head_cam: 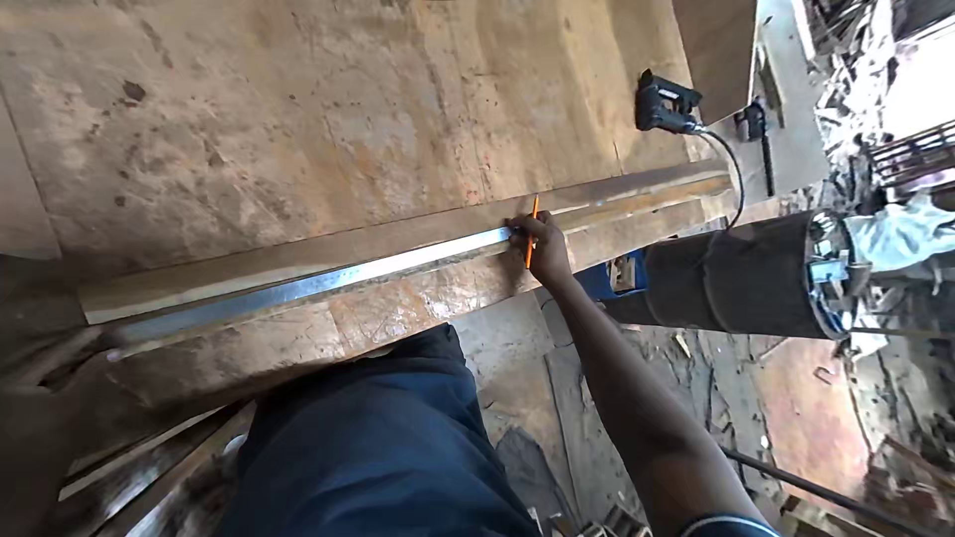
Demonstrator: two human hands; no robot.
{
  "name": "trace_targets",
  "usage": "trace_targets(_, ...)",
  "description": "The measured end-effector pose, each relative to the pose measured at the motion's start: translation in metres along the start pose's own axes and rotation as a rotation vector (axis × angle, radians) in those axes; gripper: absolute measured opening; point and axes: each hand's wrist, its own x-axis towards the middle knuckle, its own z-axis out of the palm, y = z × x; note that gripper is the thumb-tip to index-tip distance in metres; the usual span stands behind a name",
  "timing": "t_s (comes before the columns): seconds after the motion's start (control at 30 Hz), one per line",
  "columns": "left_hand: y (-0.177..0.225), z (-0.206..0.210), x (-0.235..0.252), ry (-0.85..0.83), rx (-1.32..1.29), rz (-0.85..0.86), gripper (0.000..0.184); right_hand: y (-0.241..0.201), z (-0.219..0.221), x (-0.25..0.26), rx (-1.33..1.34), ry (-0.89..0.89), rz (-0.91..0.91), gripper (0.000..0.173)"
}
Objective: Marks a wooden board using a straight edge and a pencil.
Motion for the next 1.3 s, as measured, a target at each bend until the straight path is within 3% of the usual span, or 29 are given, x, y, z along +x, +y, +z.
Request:
trace_targets(0.03, -0.016, 0.007, 0.012, 0.007, 0.036, -0.032, 0.036, 0.001, 0.000, 0.001, 0.001, 0.000, -0.003, 0.025)
trace_targets(0.07, -0.055, 0.019, 0.029, 0.060, 0.058, 0.063, 0.033, 0.002, 0.001, 0.001, 0.006, 0.000, -0.003, 0.025)
trace_targets(0.1, -0.122, 0.029, 0.055, 0.108, 0.065, 0.417, 0.033, 0.003, 0.002, 0.002, 0.007, 0.003, 0.002, 0.025)
trace_targets(0.17, -0.164, 0.039, 0.077, 0.111, -0.082, 0.426, 0.035, 0.003, 0.002, 0.002, 0.010, 0.010, 0.012, 0.025)
trace_targets(0.33, -0.152, 0.035, 0.071, 0.070, -0.086, 0.279, 0.036, 0.003, 0.004, 0.004, 0.015, 0.014, 0.036, 0.025)
trace_targets(0.67, -0.198, 0.047, 0.095, 0.079, -0.117, 0.314, 0.037, 0.006, 0.007, 0.009, 0.050, 0.006, 0.063, 0.027)
trace_targets(0.97, -0.185, 0.038, 0.088, 0.079, 0.040, 0.264, 0.035, 0.011, 0.002, 0.002, 0.069, -0.017, -0.063, 0.024)
trace_targets(1.3, -0.184, 0.042, 0.086, 0.086, -0.015, 0.245, 0.035, 0.004, -0.007, -0.002, 0.011, -0.076, -0.066, 0.026)
